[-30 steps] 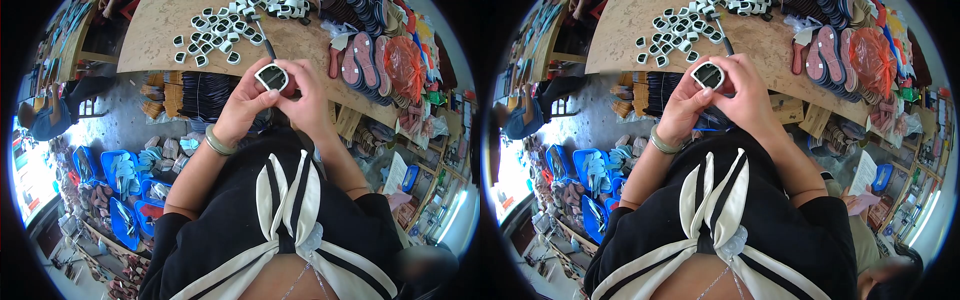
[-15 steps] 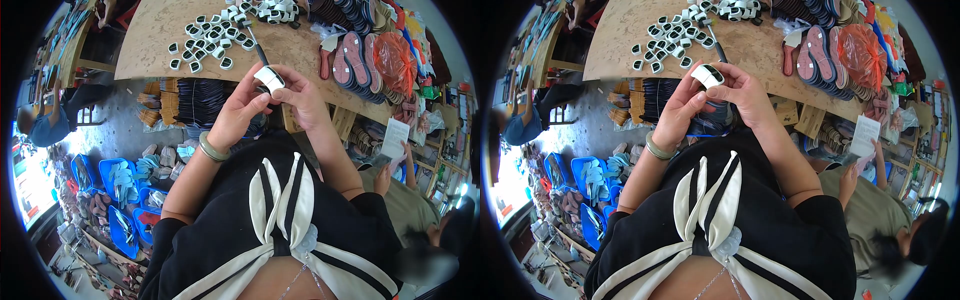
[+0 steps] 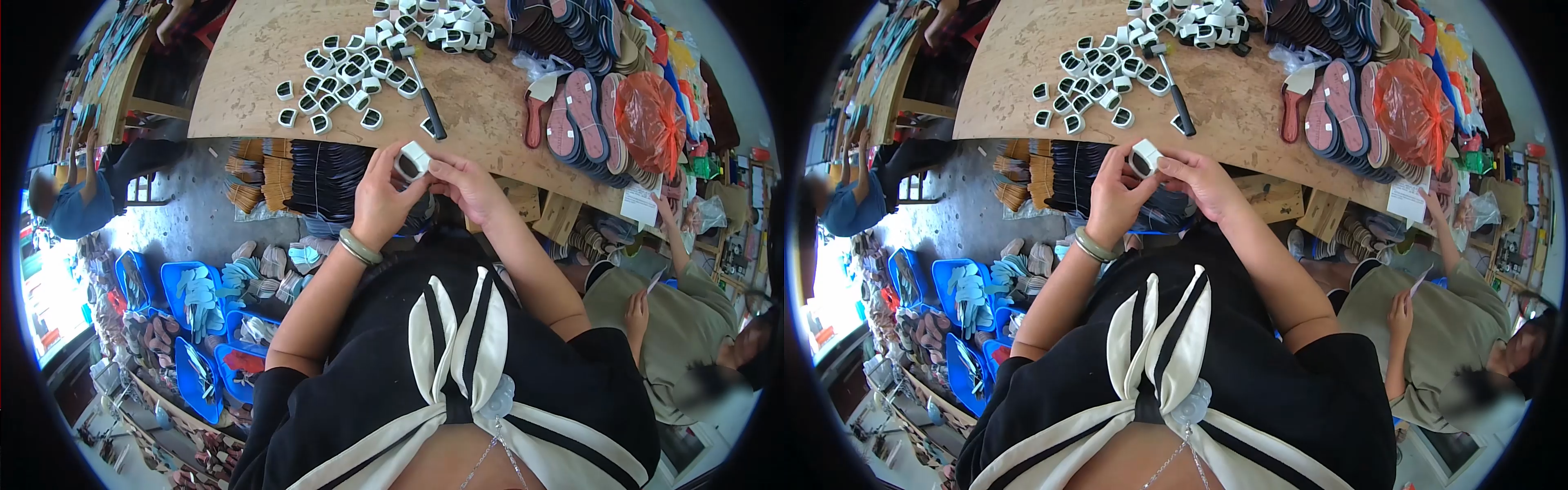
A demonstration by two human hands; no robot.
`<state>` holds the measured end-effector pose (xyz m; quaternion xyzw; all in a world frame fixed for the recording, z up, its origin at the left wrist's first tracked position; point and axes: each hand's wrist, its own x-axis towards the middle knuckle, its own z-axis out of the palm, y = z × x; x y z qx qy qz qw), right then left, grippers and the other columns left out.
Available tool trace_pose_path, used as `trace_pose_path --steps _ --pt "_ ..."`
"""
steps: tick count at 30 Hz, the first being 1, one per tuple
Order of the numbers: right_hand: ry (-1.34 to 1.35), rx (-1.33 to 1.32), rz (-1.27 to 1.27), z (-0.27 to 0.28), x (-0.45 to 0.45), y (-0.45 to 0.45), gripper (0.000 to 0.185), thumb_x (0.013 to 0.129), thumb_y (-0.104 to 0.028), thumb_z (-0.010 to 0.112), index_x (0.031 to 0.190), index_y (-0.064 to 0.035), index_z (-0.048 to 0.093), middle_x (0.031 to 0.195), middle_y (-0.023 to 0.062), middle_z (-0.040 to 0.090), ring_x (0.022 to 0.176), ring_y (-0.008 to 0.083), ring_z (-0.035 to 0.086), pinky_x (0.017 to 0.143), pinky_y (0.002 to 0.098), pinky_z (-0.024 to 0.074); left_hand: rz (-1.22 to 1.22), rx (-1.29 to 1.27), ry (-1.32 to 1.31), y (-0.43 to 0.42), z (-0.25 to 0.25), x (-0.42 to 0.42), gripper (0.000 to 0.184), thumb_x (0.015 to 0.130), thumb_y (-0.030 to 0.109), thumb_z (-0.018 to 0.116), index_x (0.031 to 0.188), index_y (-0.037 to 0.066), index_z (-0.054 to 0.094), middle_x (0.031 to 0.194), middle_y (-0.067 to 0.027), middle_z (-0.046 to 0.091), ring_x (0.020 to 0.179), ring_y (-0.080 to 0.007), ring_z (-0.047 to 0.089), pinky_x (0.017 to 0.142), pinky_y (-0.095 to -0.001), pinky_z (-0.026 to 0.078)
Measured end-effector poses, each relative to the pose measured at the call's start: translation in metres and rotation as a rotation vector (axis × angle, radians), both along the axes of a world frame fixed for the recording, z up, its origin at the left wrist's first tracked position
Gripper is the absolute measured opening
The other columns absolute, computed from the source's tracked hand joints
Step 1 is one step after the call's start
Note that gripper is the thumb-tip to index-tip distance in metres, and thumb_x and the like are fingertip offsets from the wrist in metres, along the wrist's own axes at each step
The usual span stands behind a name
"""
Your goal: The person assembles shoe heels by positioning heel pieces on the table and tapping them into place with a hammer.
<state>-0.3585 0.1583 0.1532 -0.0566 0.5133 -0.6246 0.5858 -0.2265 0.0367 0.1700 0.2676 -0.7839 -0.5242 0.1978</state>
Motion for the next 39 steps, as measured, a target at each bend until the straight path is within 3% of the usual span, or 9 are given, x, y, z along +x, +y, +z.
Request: trace_pose_path --steps 4,9,14,17,20,24,28,33,39 --pt "0.262 0.230 -0.043 -0.057 -0.034 -0.007 0.038 0.093 -0.027 0.066 0.124 -0.0055 0.062 0.104 0.0006 0.066 0.092 0.0099 0.063 0.075 0.0219 0.0455 0.002 -0.292 -0.304 -0.027 -0.062 -0.009 0.052 0.075 0.022 0.075 0.121 0.004 0.057 0.110 -0.0154 0.056 0.097 -0.0340 0.062 0.079 -0.0399 0.054" --pt "0.666 0.273 -0.080 -0.137 -0.100 -0.037 0.032 0.091 -0.025 0.067 0.112 -0.0019 0.066 0.093 0.0042 0.069 0.086 0.0124 0.064 0.074 0.0273 0.0498 -0.147 -0.390 -0.529 -0.054 -0.153 -0.051 0.055 0.076 0.017 0.075 0.125 0.005 0.053 0.114 -0.0169 0.052 0.111 -0.0354 0.054 0.090 -0.0422 0.050" --pt "1.047 0.435 -0.032 -0.197 -0.145 -0.091 0.033 0.088 -0.020 0.069 0.114 -0.0004 0.064 0.094 0.0103 0.070 0.084 0.0169 0.066 0.075 0.0285 0.0514 -0.114 -0.373 -0.424 -0.067 -0.209 -0.075 0.059 0.076 0.016 0.075 0.129 0.005 0.051 0.118 -0.0174 0.052 0.111 -0.0362 0.055 0.095 -0.0422 0.048" --pt "1.121 0.523 0.086 -0.211 -0.147 -0.116 0.037 0.087 -0.023 0.070 0.115 -0.0009 0.062 0.094 0.0130 0.071 0.083 0.0219 0.068 0.075 0.0310 0.0518 -0.101 -0.348 -0.351 -0.065 -0.221 -0.070 0.070 0.076 0.020 0.077 0.137 0.005 0.046 0.124 -0.0179 0.052 0.116 -0.0369 0.053 0.098 -0.0421 0.046" --pt "0.744 0.494 0.176 -0.192 -0.147 -0.132 0.045 0.085 -0.027 0.069 0.121 -0.0021 0.060 0.099 0.0179 0.070 0.091 0.0277 0.069 0.079 0.0356 0.0523 -0.012 -0.224 -0.364 -0.063 -0.208 -0.071 0.074 0.076 0.019 0.078 0.139 0.006 0.041 0.128 -0.0167 0.049 0.116 -0.0355 0.053 0.096 -0.0426 0.047" --pt "0.994 0.543 0.007 -0.252 -0.169 -0.128 0.043 0.083 -0.029 0.068 0.116 -0.0022 0.062 0.094 0.0171 0.069 0.088 0.0333 0.067 0.078 0.0415 0.0510 0.084 -0.160 -0.289 -0.058 -0.212 -0.064 0.075 0.073 0.021 0.081 0.137 0.007 0.042 0.125 -0.0151 0.053 0.110 -0.0367 0.056 0.091 -0.0432 0.050" --pt "1.127 0.560 -0.015 -0.180 -0.150 -0.109 0.042 0.083 -0.035 0.069 0.109 -0.0034 0.064 0.085 0.0144 0.068 0.081 0.0324 0.065 0.074 0.0405 0.0496 0.070 -0.151 -0.274 -0.058 -0.215 -0.064 0.058 0.074 0.022 0.080 0.123 0.007 0.054 0.116 -0.0125 0.055 0.105 -0.0347 0.058 0.087 -0.0424 0.051" --pt "0.679 0.325 -0.034 -0.120 -0.088 -0.037 0.030 0.098 -0.035 0.059 0.100 -0.0058 0.065 0.068 -0.0008 0.053 0.054 0.0049 0.049 0.047 0.0223 0.0371 0.066 -0.211 -0.318 -0.063 -0.215 -0.068 0.045 0.075 0.025 0.079 0.113 0.009 0.061 0.109 -0.0101 0.057 0.101 -0.0322 0.059 0.085 -0.0408 0.052" --pt "0.735 0.313 0.035 -0.133 -0.022 0.004 0.031 0.102 -0.035 0.053 0.103 -0.0058 0.064 0.063 -0.0042 0.048 0.053 0.0049 0.044 0.049 0.0232 0.0346 0.071 -0.238 -0.312 -0.064 -0.224 -0.068 0.043 0.075 0.025 0.078 0.112 0.009 0.062 0.106 -0.0099 0.057 0.101 -0.0317 0.059 0.084 -0.0406 0.051"
